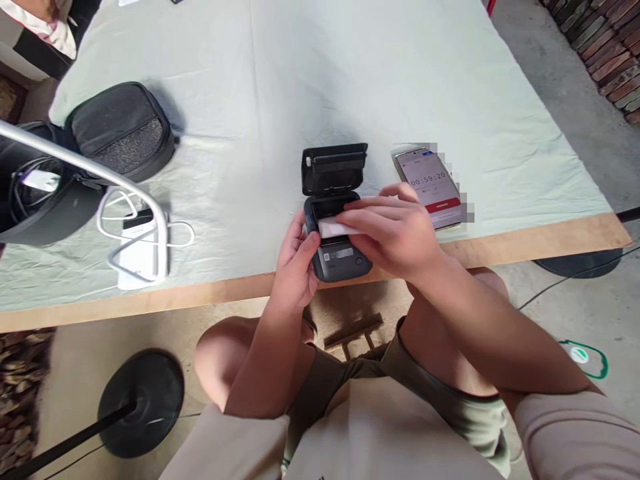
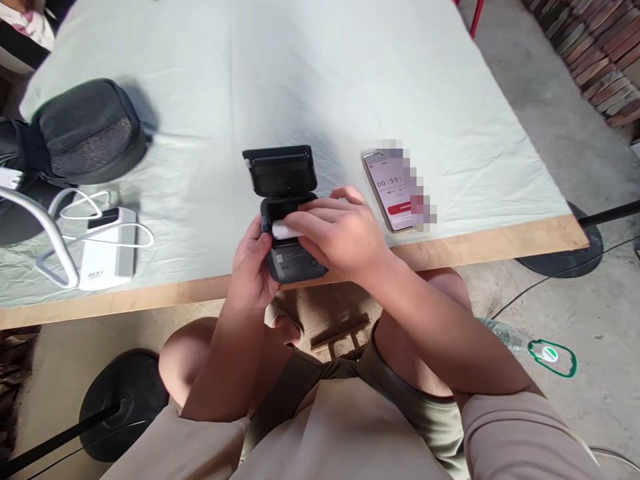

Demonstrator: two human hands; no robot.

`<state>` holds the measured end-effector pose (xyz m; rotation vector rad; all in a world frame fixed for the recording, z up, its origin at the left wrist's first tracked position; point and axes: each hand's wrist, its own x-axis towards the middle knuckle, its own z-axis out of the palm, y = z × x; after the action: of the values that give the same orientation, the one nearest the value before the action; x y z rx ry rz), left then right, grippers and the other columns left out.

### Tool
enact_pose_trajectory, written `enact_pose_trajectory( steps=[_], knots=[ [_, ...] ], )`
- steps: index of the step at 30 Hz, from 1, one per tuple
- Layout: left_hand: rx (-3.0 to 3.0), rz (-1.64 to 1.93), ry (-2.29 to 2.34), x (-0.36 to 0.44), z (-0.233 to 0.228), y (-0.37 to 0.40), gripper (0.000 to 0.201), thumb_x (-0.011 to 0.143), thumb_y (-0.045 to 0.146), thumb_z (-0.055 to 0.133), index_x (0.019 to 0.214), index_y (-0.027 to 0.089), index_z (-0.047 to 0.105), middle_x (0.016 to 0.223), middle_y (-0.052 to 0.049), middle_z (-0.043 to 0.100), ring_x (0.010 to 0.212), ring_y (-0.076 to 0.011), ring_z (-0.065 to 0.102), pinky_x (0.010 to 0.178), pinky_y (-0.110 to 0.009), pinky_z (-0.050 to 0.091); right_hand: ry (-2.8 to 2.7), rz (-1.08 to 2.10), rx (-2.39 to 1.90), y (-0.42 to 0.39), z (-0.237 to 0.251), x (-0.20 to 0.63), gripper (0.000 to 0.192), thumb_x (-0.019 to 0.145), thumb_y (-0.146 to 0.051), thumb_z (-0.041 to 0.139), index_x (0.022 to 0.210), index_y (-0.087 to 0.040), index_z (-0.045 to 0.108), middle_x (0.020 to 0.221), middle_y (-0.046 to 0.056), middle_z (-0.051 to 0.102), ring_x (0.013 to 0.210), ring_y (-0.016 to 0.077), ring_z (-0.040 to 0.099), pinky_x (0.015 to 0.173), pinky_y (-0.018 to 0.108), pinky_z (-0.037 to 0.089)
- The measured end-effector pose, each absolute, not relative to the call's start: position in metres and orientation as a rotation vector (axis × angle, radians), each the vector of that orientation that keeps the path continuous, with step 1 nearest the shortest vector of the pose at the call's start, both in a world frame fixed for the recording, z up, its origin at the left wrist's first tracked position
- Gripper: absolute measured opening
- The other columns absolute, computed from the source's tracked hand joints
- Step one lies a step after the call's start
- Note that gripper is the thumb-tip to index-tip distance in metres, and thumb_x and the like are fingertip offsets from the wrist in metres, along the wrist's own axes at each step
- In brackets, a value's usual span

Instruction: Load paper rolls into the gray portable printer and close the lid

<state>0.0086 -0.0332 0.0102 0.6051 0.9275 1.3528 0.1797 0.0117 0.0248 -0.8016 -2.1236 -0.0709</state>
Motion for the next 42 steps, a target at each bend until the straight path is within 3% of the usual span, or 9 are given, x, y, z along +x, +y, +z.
enact_pose_trajectory(
  steps=[9,13,16,19,23,27,31,37,42],
  knots=[
    [0.657,1.342,0.903,0.002,0.01,-0.035,0.047,0.074,0.023,0.092,0.117,0.025,0.075,0.093,0.0,0.076,0.08,-0.0173,0.073,0.072,-0.024,0.06,-2.033,0.202,-0.652,0.005,0.032,0.184,0.008,0.1,-0.028,0.063,0.107,-0.024,0.066,0.105,0.001,0.081,0.109,0.018,0.076,0.095,0.036,0.055],
    [0.736,1.223,0.876,-0.003,0.006,-0.036,0.069,0.066,0.021,0.096,0.129,0.026,0.071,0.098,-0.002,0.075,0.08,-0.0188,0.071,0.067,-0.025,0.058,-1.783,0.421,-0.921,0.02,0.022,0.192,0.044,0.101,-0.034,0.058,0.143,-0.028,0.047,0.151,0.012,0.059,0.137,0.023,0.062,0.101,0.039,0.06],
    [0.77,1.179,0.882,-0.005,0.006,-0.036,0.078,0.06,0.021,0.097,0.132,0.024,0.068,0.097,-0.003,0.075,0.079,-0.0198,0.07,0.065,-0.025,0.056,-1.753,0.728,-0.874,0.028,0.016,0.195,0.062,0.105,-0.049,0.05,0.159,-0.035,0.021,0.147,0.009,0.063,0.135,0.0213,0.065,0.108,0.042,0.059],
    [0.762,1.185,0.89,-0.005,0.01,-0.036,0.073,0.057,0.021,0.098,0.125,0.022,0.069,0.096,-0.002,0.074,0.079,-0.0187,0.07,0.066,-0.024,0.056,-1.763,0.742,-0.769,0.027,0.021,0.195,0.049,0.107,-0.052,0.045,0.151,-0.032,0.039,0.125,0.006,0.073,0.121,0.0209,0.071,0.106,0.042,0.06],
    [0.744,1.21,0.887,-0.004,0.012,-0.036,0.067,0.057,0.029,0.098,0.118,0.024,0.07,0.093,-0.001,0.074,0.072,-0.0178,0.07,0.059,-0.024,0.055,-1.95,0.46,-0.852,0.015,0.031,0.189,0.032,0.104,-0.046,0.053,0.123,-0.024,0.065,0.124,0.01,0.075,0.12,0.0262,0.071,0.106,0.047,0.058],
    [0.657,1.28,0.899,-0.001,0.01,-0.04,0.05,0.075,0.055,0.088,0.109,0.022,0.074,0.097,-0.005,0.077,0.075,-0.0201,0.072,0.058,-0.027,0.058,-2.068,0.429,-0.852,0.001,0.037,0.181,0.038,0.098,-0.045,0.063,0.127,-0.02,0.061,0.138,0.015,0.069,0.129,0.0283,0.067,0.108,0.048,0.056],
    [0.67,1.321,0.899,0.001,0.009,-0.041,0.04,0.083,0.044,0.087,0.115,0.023,0.076,0.101,-0.003,0.078,0.087,-0.0213,0.075,0.066,-0.026,0.061,-2.093,0.538,-0.835,-0.01,0.046,0.175,0.024,0.102,-0.026,0.057,0.124,-0.019,0.06,0.142,0.016,0.065,0.136,0.0219,0.062,0.117,0.041,0.053],
    [0.693,1.295,0.902,-0.002,0.01,-0.039,0.047,0.079,0.04,0.089,0.12,0.022,0.074,0.112,-0.006,0.077,0.1,-0.024,0.075,0.081,-0.029,0.063,-2.148,0.584,-0.797,-0.004,0.044,0.176,0.02,0.107,-0.025,0.047,0.12,-0.021,0.061,0.137,0.011,0.067,0.138,0.0158,0.059,0.13,0.038,0.042],
    [0.577,1.247,0.946,0.001,0.006,-0.037,0.06,0.088,0.07,0.073,0.124,0.022,0.073,0.125,-0.01,0.076,0.118,-0.0293,0.071,0.095,-0.038,0.062,-2.072,0.603,-0.961,-0.001,0.044,0.185,0.025,0.106,-0.03,0.049,0.119,-0.021,0.068,0.143,0.013,0.065,0.141,0.0163,0.058,0.12,0.032,0.049]
  ],
)
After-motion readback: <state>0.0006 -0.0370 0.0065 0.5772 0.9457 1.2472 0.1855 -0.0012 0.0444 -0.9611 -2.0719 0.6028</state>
